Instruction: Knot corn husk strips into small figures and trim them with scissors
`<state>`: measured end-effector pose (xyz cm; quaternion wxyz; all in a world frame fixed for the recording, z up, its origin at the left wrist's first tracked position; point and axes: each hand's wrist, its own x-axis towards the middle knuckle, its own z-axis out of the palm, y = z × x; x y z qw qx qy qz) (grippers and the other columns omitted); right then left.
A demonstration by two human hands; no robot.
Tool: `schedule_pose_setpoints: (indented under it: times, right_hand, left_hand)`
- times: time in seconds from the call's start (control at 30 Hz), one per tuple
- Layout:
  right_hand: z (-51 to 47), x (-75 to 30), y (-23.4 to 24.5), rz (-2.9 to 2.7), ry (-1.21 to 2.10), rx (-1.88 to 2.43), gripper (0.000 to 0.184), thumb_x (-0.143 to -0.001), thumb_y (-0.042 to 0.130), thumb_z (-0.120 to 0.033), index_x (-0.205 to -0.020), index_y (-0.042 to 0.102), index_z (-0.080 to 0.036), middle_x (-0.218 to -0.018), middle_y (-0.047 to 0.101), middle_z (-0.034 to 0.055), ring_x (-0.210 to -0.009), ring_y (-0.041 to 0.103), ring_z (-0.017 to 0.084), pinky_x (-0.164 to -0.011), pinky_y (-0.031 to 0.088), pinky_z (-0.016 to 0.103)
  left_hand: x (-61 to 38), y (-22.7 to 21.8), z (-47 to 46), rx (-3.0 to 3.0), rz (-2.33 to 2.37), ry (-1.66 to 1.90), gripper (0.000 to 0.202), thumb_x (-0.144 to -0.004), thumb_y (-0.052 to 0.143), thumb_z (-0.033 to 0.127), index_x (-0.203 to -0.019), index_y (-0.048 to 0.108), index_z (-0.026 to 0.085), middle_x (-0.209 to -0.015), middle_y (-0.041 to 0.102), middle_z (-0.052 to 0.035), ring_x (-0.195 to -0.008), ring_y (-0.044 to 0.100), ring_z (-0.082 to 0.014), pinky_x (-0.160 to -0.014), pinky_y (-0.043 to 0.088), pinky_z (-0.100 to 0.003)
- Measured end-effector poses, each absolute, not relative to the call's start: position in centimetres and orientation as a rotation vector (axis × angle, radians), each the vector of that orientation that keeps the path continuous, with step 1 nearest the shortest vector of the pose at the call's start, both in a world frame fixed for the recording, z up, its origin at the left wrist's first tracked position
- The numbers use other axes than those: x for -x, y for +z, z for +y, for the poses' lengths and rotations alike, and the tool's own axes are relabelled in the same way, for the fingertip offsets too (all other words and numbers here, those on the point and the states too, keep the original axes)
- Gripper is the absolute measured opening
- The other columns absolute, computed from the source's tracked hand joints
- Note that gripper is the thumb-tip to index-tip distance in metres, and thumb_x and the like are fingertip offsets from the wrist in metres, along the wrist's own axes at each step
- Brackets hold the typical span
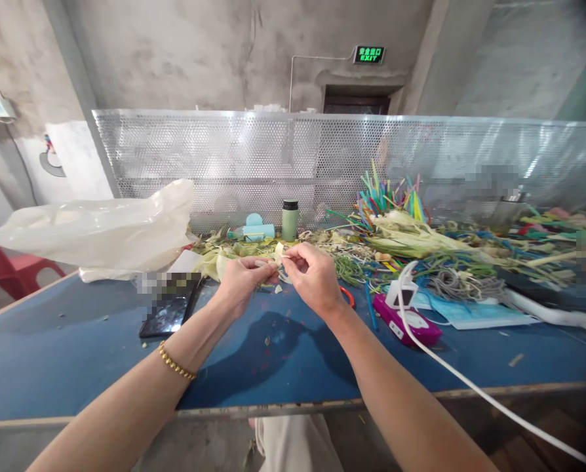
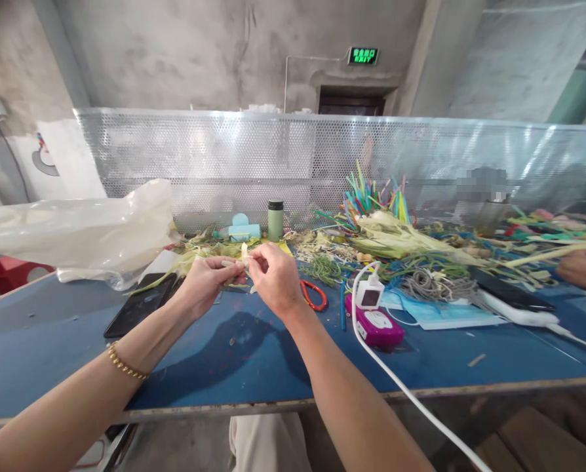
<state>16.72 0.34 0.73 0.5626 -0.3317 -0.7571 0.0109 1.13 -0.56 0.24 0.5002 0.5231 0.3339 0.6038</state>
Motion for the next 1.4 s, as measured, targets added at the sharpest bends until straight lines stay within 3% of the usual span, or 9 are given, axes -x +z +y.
schedule_pose_setpoints:
  times: [0.13,0.33,0.53,0.83,1.4]
  right_hand:
    - [0.3,-16.7,0.3,-1.808,-0.128,0.834,0.011,-0.088,0.056,-0.022,-0.078,0.06,-0.019,-0.076,0.065,0.0056,-0.069,0.06,0.017,-0.067,0.046,0.029]
    - [-0.2,-16.5,0.5,-1.845,-0.084,0.819,0.012,-0.088,0.056,-0.023,-0.078,0.062,-0.02,-0.075,0.066,0.0054,-0.07,0.06,0.017,-0.066,0.045,0.028]
    - [0.1,-16.9,1.3,-1.869,0.138,0.746,0.018,-0.087,0.052,-0.017,-0.085,0.07,-0.017,-0.089,0.069,0.0079,-0.08,0.063,0.018,-0.072,0.048,0.029]
    - [0.7,-17.0,0.8,-1.74,0.576,0.825,0.015,-0.077,0.064,-0.025,-0.085,0.07,-0.014,-0.08,0.074,0.0074,-0.071,0.068,0.018,-0.067,0.053,0.028]
    - [0.9,-17.4,0.9,-1.808,0.643,0.882,0.012,-0.07,0.059,-0.021,-0.077,0.066,-0.013,-0.072,0.069,0.004,-0.062,0.06,0.013,-0.058,0.047,0.023]
  left_hand:
    - [-1.2,0.3,-0.5,-1.22,0.828,1.465,0.024,-0.054,0.086,0.028,-0.06,0.07,0.012,-0.062,0.065,-0.0018,-0.056,0.061,-0.0115,-0.059,0.048,-0.025]
    - [-1.3,0.2,-0.5,-1.206,0.844,1.46,0.023,-0.054,0.086,0.027,-0.061,0.07,0.012,-0.059,0.065,-0.0025,-0.056,0.061,-0.0117,-0.058,0.048,-0.025]
    - [-1.1,0.1,-0.5,-1.265,0.789,1.463,0.022,-0.059,0.084,0.029,-0.068,0.074,0.012,-0.066,0.068,-0.0039,-0.061,0.062,-0.0119,-0.064,0.049,-0.025]
    - [-1.0,-0.2,-0.2,-1.26,0.725,1.469,0.023,-0.06,0.086,0.029,-0.071,0.075,0.011,-0.071,0.07,-0.0048,-0.064,0.063,-0.0121,-0.068,0.052,-0.026]
    - [-1.5,-0.3,-0.4,-1.263,0.743,1.451,0.024,-0.059,0.086,0.029,-0.063,0.071,0.011,-0.073,0.067,-0.0033,-0.062,0.063,-0.0108,-0.066,0.052,-0.025]
